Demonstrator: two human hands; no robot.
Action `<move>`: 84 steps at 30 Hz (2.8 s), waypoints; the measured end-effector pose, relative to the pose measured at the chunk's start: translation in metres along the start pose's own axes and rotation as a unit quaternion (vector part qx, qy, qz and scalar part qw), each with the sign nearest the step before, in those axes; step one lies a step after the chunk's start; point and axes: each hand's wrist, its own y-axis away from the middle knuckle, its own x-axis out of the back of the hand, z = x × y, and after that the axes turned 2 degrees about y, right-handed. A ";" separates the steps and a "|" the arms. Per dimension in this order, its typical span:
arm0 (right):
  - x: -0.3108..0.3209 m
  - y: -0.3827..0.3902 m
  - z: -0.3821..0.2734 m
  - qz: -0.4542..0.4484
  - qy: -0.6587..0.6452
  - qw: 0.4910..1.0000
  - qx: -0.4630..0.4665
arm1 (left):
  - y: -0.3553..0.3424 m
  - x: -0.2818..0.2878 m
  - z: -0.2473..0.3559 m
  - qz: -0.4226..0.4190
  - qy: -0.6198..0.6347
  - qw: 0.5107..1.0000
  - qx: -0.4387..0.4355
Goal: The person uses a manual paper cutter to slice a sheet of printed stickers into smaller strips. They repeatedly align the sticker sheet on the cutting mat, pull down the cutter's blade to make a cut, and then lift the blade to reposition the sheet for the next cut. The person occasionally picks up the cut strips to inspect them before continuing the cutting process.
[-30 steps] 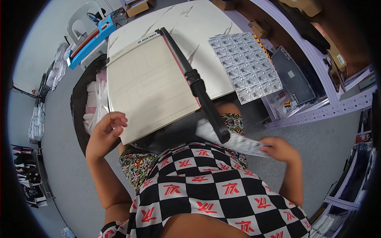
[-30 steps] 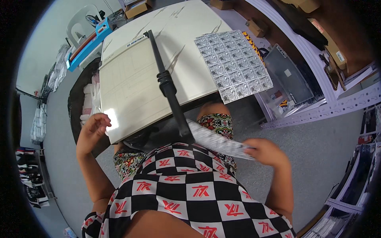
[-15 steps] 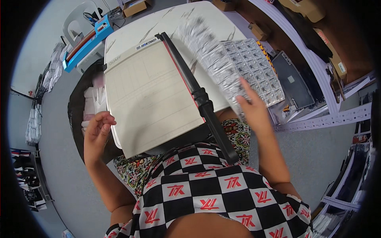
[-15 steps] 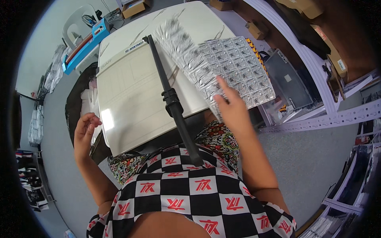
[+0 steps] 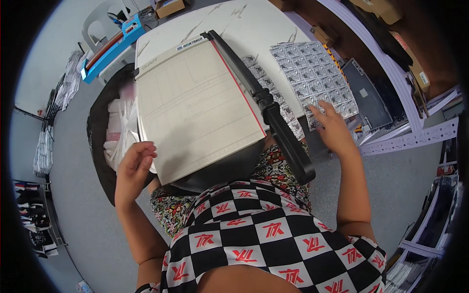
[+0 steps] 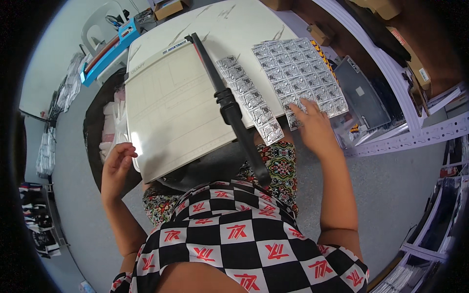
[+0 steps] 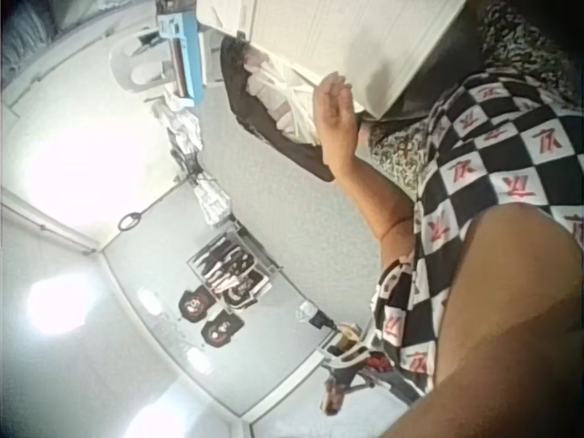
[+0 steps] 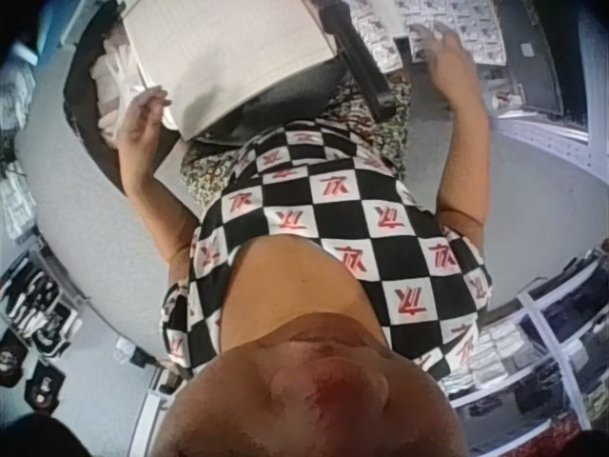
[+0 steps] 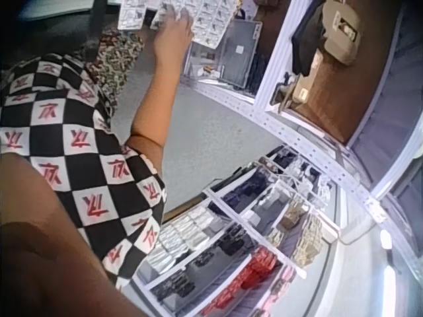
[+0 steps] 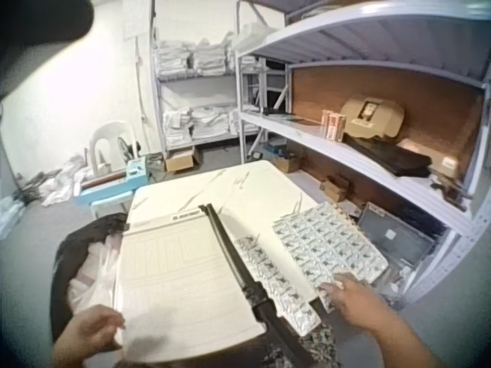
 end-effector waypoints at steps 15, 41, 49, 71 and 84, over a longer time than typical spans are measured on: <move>0.078 -0.002 -0.090 0.449 -0.336 0.825 -0.074 | 0.025 -0.004 0.008 0.014 0.075 0.989 -0.130; 0.069 0.060 -0.123 0.247 -0.202 0.932 0.173 | -0.106 -0.060 -0.039 -0.100 -0.393 0.884 -0.231; 0.050 0.035 -0.139 0.189 -0.492 0.850 -0.016 | -0.150 -0.080 -0.035 -0.141 -0.368 0.881 -0.260; 0.104 -0.003 -0.160 0.163 -0.498 0.852 0.007 | -0.188 -0.070 -0.056 0.111 -0.397 0.894 -0.175; 0.089 0.008 -0.162 0.174 -0.452 0.875 0.014 | -0.184 -0.067 -0.055 0.124 -0.394 0.895 -0.170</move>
